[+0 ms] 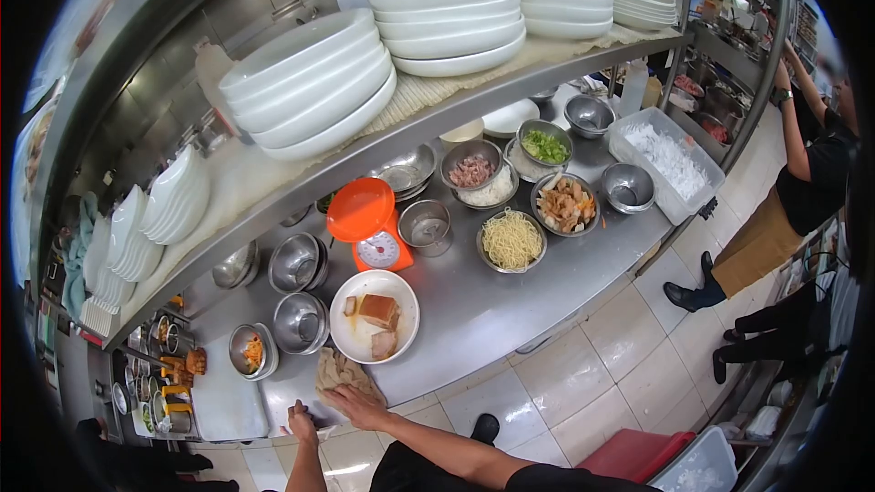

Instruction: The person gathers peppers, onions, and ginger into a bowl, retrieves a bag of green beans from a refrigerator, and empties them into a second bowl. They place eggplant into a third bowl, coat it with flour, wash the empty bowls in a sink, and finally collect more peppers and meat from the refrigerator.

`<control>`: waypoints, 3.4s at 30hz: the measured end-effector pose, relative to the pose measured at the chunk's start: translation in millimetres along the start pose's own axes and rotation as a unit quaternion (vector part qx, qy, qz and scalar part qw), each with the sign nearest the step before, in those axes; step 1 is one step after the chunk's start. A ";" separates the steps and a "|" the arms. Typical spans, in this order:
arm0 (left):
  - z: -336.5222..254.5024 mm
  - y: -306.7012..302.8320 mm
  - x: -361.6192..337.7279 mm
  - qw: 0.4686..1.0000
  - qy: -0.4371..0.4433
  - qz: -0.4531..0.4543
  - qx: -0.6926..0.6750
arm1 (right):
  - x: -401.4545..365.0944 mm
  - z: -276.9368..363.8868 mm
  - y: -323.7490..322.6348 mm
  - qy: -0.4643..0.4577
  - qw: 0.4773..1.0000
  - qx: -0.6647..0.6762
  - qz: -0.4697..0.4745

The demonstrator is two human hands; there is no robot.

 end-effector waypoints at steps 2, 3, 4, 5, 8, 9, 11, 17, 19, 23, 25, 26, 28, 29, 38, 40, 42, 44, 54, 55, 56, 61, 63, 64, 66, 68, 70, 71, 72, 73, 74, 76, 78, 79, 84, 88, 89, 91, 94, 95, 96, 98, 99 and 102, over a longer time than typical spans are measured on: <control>1.3 -0.4 -0.1 1.000 0.008 0.001 -0.005 | 0.0 0.3 0.4 -0.004 1.000 -0.005 -0.004; 2.2 -0.1 0.6 1.000 0.016 0.003 -0.010 | -0.1 0.3 0.0 -0.005 1.000 -0.006 -0.004; 3.8 0.2 1.5 1.000 0.017 0.003 -0.009 | -0.4 0.3 -0.1 -0.005 1.000 -0.007 -0.004; 4.6 0.1 2.6 1.000 0.022 -0.003 -0.004 | -0.5 1.7 -1.5 -0.005 1.000 -0.006 -0.005; 5.6 0.4 4.4 1.000 0.026 -0.009 -0.002 | 0.3 2.4 -3.3 0.015 1.000 0.001 0.014; 5.4 0.1 3.8 1.000 0.024 -0.010 -0.004 | 0.1 2.5 -2.8 0.018 1.000 0.002 0.017; 4.5 0.1 3.2 1.000 0.022 -0.009 -0.010 | 0.1 2.2 -2.5 0.021 1.000 0.003 0.020; -8.5 0.3 -5.4 1.000 0.026 -0.006 -0.015 | 1.1 -0.8 1.8 0.011 1.000 -0.009 0.020; -12.1 0.5 -8.5 0.999 0.028 -0.003 -0.016 | 1.5 -2.4 3.5 0.002 1.000 -0.014 0.015; -24.0 1.3 -17.0 0.999 0.025 -0.007 -0.026 | 1.1 -2.0 2.2 0.002 1.000 -0.015 0.013; -23.2 1.6 -16.7 0.999 0.016 -0.007 -0.032 | 0.9 -1.8 2.0 0.003 1.000 -0.013 0.015; -19.3 1.4 -13.7 1.000 0.015 -0.010 -0.026 | 0.4 0.2 0.0 0.003 1.000 -0.013 0.015; -11.7 0.8 -7.7 1.000 0.012 -0.013 -0.019 | -0.7 2.6 -3.7 0.015 1.000 0.001 0.025; -10.7 0.4 -6.7 1.000 0.012 -0.009 -0.017 | -0.8 2.4 -3.9 0.016 1.000 0.001 0.025; 3.9 0.2 2.7 0.999 0.029 -0.004 -0.016 | -0.5 1.4 -1.0 -0.009 1.000 -0.003 -0.012; 9.4 0.4 6.3 1.000 0.026 -0.002 -0.016 | -0.7 2.3 -2.4 0.004 1.000 0.002 -0.005; 9.9 0.9 6.9 1.000 0.021 0.001 -0.021 | -0.1 1.4 -1.4 0.009 1.000 0.004 0.000; 9.2 1.1 5.6 1.000 0.008 0.005 -0.025 | 0.4 1.4 -2.1 0.015 1.000 0.006 0.005; 5.4 1.2 3.0 1.000 0.005 0.002 -0.023 | 0.8 1.1 -1.2 0.020 1.000 -0.001 0.017; 6.6 1.1 3.7 1.000 0.005 0.002 -0.023 | 0.8 1.4 -1.4 0.017 1.000 -0.002 0.013; 7.0 1.1 4.3 1.000 0.011 0.002 -0.025 | 0.6 2.0 -1.9 0.017 1.000 -0.002 0.013; 5.9 1.6 2.6 0.999 0.007 0.004 -0.037 | 0.6 2.5 -3.2 0.023 1.000 0.009 0.017; 5.3 2.0 2.9 0.999 0.015 -0.002 -0.033 | 0.9 2.5 -3.4 0.026 0.999 0.006 0.020; 5.3 2.2 3.1 0.999 0.015 -0.002 -0.033 | 0.8 2.4 -3.3 0.029 0.999 0.003 0.024; 3.9 2.2 1.7 0.999 0.008 0.000 -0.036 | 0.5 3.4 -5.1 0.025 0.999 0.002 0.023; 0.0 0.1 -1.4 0.999 -0.008 0.005 -0.036 | 0.2 4.5 -5.6 0.020 1.000 0.002 0.022; -6.8 -0.6 -7.0 0.999 -0.024 0.010 -0.038 | 0.4 4.9 -6.0 0.013 1.000 -0.014 0.019; -10.3 -0.8 -9.5 0.999 -0.021 0.012 -0.030 | 0.9 3.6 -4.5 0.013 1.000 -0.015 0.019; -12.0 -1.0 -10.4 1.000 -0.018 0.013 -0.022 | 1.3 2.5 -3.0 0.011 1.000 -0.013 0.017; -11.3 -0.8 -9.6 1.000 -0.018 0.013 -0.022 | 1.6 1.3 -1.5 0.010 1.000 -0.010 0.014; -9.1 -0.4 -8.2 0.999 -0.020 0.009 -0.029 | 1.8 0.8 -1.0 0.009 1.000 -0.011 0.015; -3.4 0.7 -4.6 0.999 -0.023 0.005 -0.036 | 2.0 -0.3 0.3 0.013 1.000 -0.005 0.020; 0.3 1.5 -0.6 1.000 0.002 0.003 -0.028 | 1.8 0.4 0.1 0.013 1.000 -0.006 0.018; 2.9 1.6 1.4 1.000 0.003 0.003 -0.029 | 1.8 0.4 -0.2 0.014 1.000 -0.007 0.016; -2.6 0.5 -3.1 1.000 0.003 0.003 -0.026 | 0.6 1.6 -1.2 0.021 1.000 -0.006 0.012; -15.4 0.9 -12.2 0.999 0.012 -0.003 -0.035 | 0.6 0.4 -0.2 0.019 1.000 0.000 0.002; -15.4 0.9 -12.6 0.999 0.004 0.001 -0.038 | 0.6 1.7 -1.9 0.019 1.000 -0.001 0.002; -15.9 0.9 -13.6 0.999 -0.004 0.006 -0.042 | 0.3 4.3 -5.0 0.017 1.000 -0.011 0.006; -20.8 1.2 -17.2 0.998 -0.011 0.010 -0.057 | 1.1 1.8 -2.1 0.015 1.000 -0.009 0.001; -24.7 0.8 -19.7 0.998 -0.004 0.003 -0.055 | 1.0 1.2 -1.6 0.015 1.000 -0.009 0.001; -28.0 0.2 -21.6 0.999 0.003 -0.003 -0.052 | 0.9 1.0 -1.2 0.012 1.000 -0.007 0.000; -31.4 -0.2 -23.8 0.999 -0.002 -0.002 -0.053 | 0.9 0.7 -0.4 0.008 1.000 -0.006 0.000; -31.6 -0.3 -24.2 0.999 -0.006 -0.002 -0.053 | 1.0 0.5 0.2 0.011 1.000 -0.004 0.003; -25.0 0.9 -20.0 0.998 0.007 0.008 -0.055 | 1.2 0.0 0.8 0.013 1.000 -0.007 0.006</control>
Point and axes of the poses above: each hand's wrist, its own x-axis towards the middle knuckle, its own y-axis out of the palm, z = x × y, the point moved 4 cm from there along x, towards the middle knuckle, and after that the axes turned 6 degrees about y, right-handed, at the moved point
